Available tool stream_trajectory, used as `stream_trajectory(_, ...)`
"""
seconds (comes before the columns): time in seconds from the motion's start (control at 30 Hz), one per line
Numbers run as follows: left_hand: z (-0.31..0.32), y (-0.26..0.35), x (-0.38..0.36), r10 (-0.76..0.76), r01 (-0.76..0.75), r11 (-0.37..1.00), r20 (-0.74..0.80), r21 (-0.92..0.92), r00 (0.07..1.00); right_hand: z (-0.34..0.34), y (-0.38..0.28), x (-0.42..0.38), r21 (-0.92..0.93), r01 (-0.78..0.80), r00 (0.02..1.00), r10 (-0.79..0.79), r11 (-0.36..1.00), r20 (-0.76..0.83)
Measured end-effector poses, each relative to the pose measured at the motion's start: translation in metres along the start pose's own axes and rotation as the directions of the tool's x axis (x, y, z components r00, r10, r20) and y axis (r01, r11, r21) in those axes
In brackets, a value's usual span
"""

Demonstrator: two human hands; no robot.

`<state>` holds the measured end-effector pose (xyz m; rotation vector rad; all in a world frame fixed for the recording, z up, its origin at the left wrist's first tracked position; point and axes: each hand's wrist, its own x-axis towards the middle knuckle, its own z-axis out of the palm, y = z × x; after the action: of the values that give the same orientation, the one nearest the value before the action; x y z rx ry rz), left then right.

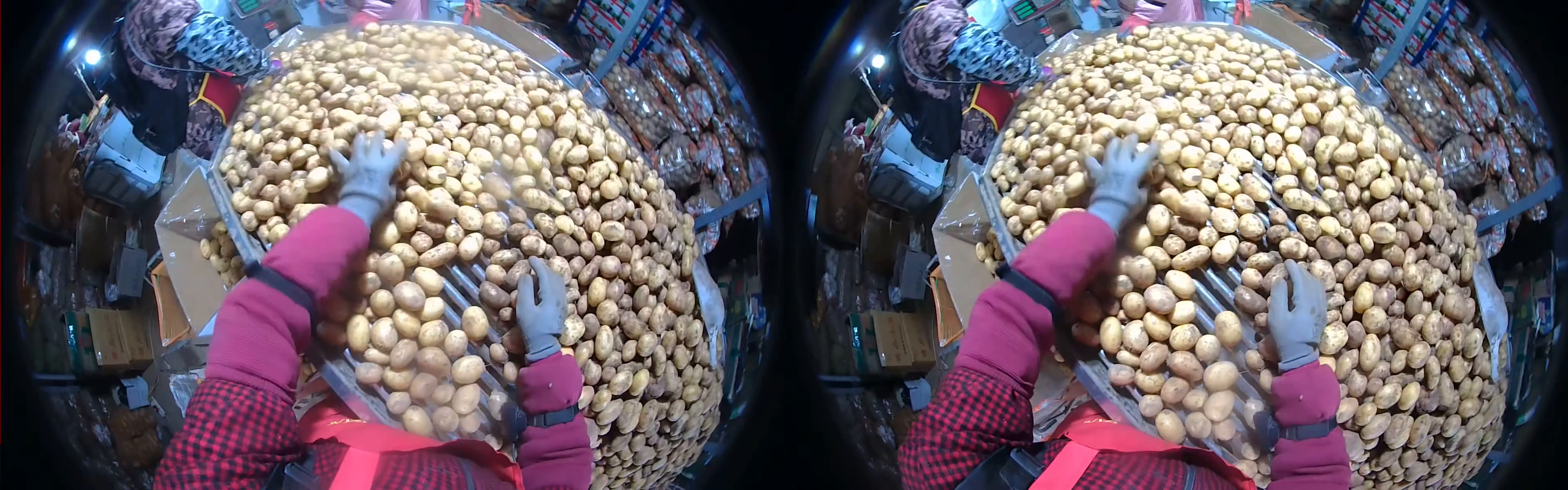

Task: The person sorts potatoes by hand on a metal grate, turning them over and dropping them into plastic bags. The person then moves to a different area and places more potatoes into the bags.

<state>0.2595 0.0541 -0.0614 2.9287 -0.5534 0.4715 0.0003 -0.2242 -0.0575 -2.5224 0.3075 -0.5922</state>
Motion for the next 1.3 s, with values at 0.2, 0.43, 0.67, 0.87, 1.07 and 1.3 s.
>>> stream_trajectory(0.2,0.033,-0.033,0.068,0.052,-0.046,0.998,-0.136,0.043,0.989,-0.006,-0.003,-0.007,0.064,-0.040,0.999,0.038,0.997,0.033)
stream_trajectory(0.43,0.042,-0.087,0.139,-0.096,0.090,0.954,0.008,0.288,0.995,-0.007,-0.007,-0.004,0.052,-0.080,0.997,0.080,0.995,0.006)
stream_trajectory(0.67,0.066,-0.103,0.163,-0.115,0.132,0.983,-0.131,0.124,0.985,-0.006,-0.007,-0.001,0.019,-0.054,0.998,0.053,0.998,0.024)
stream_trajectory(0.87,0.052,-0.023,0.211,0.029,-0.021,0.999,0.182,-0.045,0.983,-0.004,-0.010,0.003,-0.015,-0.043,0.998,0.044,0.999,0.039)
stream_trajectory(1.07,0.079,-0.022,0.224,-0.014,0.019,1.000,0.229,-0.021,0.973,0.000,-0.012,0.005,-0.003,-0.075,0.997,0.075,0.997,0.020)
stream_trajectory(1.3,0.039,-0.023,0.174,-0.013,0.157,0.485,0.173,-0.860,0.985,0.000,-0.009,0.003,0.007,-0.054,0.998,0.054,0.999,-0.012)
